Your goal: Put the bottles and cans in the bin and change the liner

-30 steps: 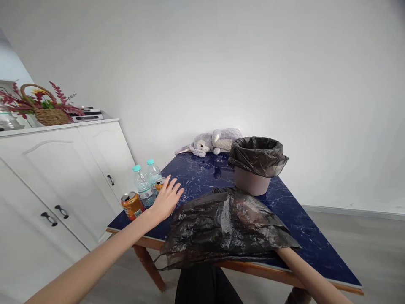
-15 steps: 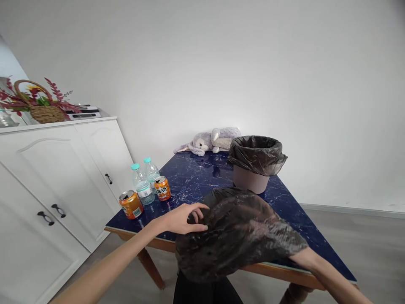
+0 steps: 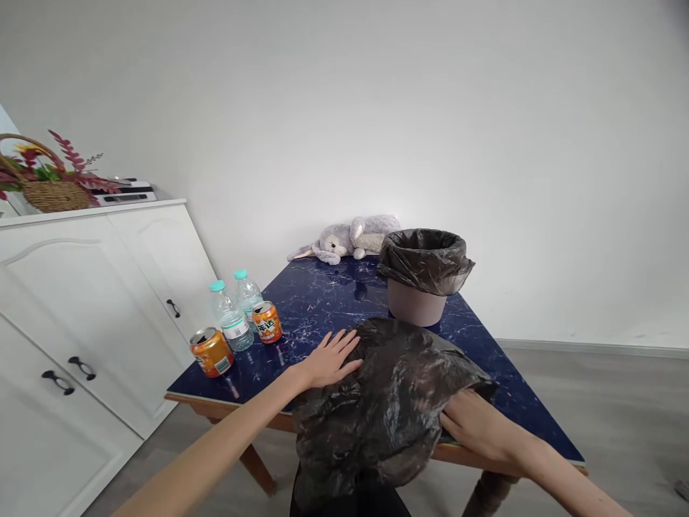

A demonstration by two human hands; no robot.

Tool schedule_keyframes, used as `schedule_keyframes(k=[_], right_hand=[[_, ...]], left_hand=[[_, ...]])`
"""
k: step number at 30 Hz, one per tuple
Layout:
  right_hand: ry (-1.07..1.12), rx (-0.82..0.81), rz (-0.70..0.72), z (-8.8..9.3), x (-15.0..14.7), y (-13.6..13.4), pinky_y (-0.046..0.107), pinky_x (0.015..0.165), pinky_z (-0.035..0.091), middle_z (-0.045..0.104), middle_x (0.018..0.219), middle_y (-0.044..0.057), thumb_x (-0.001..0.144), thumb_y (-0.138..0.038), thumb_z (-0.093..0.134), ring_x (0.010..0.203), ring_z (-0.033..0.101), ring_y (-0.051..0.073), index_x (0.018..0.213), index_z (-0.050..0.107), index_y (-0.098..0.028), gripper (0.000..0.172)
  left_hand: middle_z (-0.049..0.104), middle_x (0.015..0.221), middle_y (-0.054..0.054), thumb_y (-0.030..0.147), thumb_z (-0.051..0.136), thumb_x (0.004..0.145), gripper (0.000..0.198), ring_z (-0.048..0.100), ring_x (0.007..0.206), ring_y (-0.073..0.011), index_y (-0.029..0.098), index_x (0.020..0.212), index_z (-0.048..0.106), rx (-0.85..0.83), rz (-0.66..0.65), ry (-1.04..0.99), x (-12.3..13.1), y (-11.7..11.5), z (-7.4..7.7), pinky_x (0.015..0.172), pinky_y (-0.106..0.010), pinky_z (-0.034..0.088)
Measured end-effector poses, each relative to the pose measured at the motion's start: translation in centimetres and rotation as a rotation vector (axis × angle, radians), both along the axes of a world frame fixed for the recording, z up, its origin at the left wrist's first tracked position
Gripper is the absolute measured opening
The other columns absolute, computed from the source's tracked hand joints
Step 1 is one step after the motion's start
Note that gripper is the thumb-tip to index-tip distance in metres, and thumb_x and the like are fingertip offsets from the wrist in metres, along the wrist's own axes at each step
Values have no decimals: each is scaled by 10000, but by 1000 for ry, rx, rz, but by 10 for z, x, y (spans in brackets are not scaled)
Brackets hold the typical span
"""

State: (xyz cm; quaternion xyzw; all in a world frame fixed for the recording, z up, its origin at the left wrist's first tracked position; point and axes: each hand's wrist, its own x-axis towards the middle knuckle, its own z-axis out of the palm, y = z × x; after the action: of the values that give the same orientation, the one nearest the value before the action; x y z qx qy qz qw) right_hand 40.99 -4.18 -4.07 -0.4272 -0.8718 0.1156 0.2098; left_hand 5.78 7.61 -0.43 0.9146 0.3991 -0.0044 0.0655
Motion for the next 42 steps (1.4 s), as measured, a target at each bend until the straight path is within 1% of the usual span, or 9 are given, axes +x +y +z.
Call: schedule_keyframes(k=[6, 12, 16, 20, 23, 27, 32, 37, 42], right_hand=[[-57, -11, -99, 6, 39, -7, 523, 1016, 570, 737, 1191, 129, 1098, -515, 401, 1174, 680, 336, 1133, 751, -246, 443], [-66, -11, 53, 24, -5, -35, 502, 1098, 559, 745, 1248, 84, 1100, -475, 462, 1260, 663, 314, 1171, 757, -273, 364], [-117, 33, 111, 20, 4, -33, 547, 1233, 448, 657, 1475, 55, 1087, -469, 522, 1408, 587, 306, 1461, 633, -330, 415], [-191, 70, 35, 6, 51, -27, 575, 1223, 455, 438, 1666, 12, 1079, -456, 535, 1517, 437, 348, 1593, 479, -378, 523], [-136, 179, -77, 4, 64, -36, 591, 1207, 471, 400, 1687, 16, 1070, -438, 546, 1514, 444, 358, 1641, 390, -374, 596], [-11, 338, -108, 34, 22, -57, 535, 1187, 512, 379, 1702, 40, 1062, -374, 557, 1518, 452, 339, 1681, 292, -345, 674], [-82, 405, 182, 72, -56, -56, 502, 1280, 393, 322, 1727, 13, 1080, -240, 515, 1583, 336, 281, 1671, 317, -308, 627], [-165, 268, 239, 34, -53, -8, 564, 1272, 370, 440, 1665, 63, 1112, -470, 474, 1541, 412, 290, 1645, 379, -300, 567], [-174, 250, -116, -7, 13, 39, 660, 1252, 333, 571, 1562, 134, 1107, -520, 426, 1502, 466, 353, 1516, 585, -216, 534]], left_hand=[[452, 1667, -128, 636, 367, 1080, 649, 323, 1586, -377, 244, 1583, 489, 250, 73, -85, -24, -23, -5, 1295, -629, 222], [367, 1718, -86, 539, 337, 1116, 590, 279, 1614, -283, 269, 1638, 385, 138, -90, -151, 7, -12, 2, 1326, -545, 218], [322, 1734, -87, 633, 303, 1095, 669, 249, 1619, -333, 279, 1660, 359, 81, 73, -81, 0, -1, -8, 1309, -606, 177], [366, 1712, -116, 637, 308, 1087, 686, 305, 1594, -373, 249, 1645, 402, 158, 205, -49, -29, -6, -15, 1283, -649, 191], [487, 1637, -159, 614, 332, 1079, 671, 426, 1521, -417, 203, 1579, 512, 286, 298, -32, -43, -20, -16, 1267, -684, 192], [667, 1422, -242, 569, 354, 1073, 655, 551, 1398, -448, 101, 1415, 659, 487, 380, 11, -41, -37, -15, 1273, -697, 145], [492, 1623, -203, 493, 331, 1102, 609, 429, 1527, -377, 120, 1537, 537, 395, 230, -72, -39, -40, -19, 1281, -610, 267], [345, 1719, -133, 588, 325, 1103, 676, 283, 1607, -339, 212, 1664, 349, 238, 267, -58, -70, -34, -27, 1282, -616, 261], [387, 1703, -113, 578, 363, 1101, 648, 303, 1602, -318, 245, 1656, 369, 246, 281, -88, -97, -44, -28, 1297, -601, 247]])
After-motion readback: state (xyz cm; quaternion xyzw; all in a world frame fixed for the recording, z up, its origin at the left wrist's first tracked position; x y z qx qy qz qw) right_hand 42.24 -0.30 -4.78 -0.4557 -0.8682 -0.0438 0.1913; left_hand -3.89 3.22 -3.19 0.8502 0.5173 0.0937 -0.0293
